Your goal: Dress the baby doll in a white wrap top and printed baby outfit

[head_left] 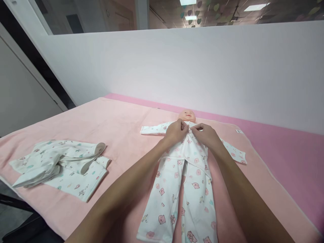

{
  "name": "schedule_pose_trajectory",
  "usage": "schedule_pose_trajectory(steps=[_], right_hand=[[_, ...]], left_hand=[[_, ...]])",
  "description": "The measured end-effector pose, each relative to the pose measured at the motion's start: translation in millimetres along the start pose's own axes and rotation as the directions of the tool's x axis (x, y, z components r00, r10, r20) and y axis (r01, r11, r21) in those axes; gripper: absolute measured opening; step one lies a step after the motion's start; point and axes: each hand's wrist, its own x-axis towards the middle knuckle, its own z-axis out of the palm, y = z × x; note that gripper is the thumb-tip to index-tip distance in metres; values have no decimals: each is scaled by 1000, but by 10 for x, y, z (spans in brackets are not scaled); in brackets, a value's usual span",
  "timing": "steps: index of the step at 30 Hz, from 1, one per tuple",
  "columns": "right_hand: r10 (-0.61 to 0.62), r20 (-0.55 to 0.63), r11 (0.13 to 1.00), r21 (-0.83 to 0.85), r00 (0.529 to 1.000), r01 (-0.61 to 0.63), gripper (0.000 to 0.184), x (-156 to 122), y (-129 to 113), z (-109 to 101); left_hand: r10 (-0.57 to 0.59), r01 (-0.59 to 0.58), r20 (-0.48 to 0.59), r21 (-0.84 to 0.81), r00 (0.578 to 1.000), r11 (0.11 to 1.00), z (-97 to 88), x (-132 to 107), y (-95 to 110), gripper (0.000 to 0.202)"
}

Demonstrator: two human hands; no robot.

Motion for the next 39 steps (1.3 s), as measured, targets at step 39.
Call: schedule_pose_trajectory(steps=[39], right_hand=[[-247,-116,963,-141,962,230,16,-98,60,84]], left_hand=[[-56,60,127,-28,990,998,-133,0,100,20]])
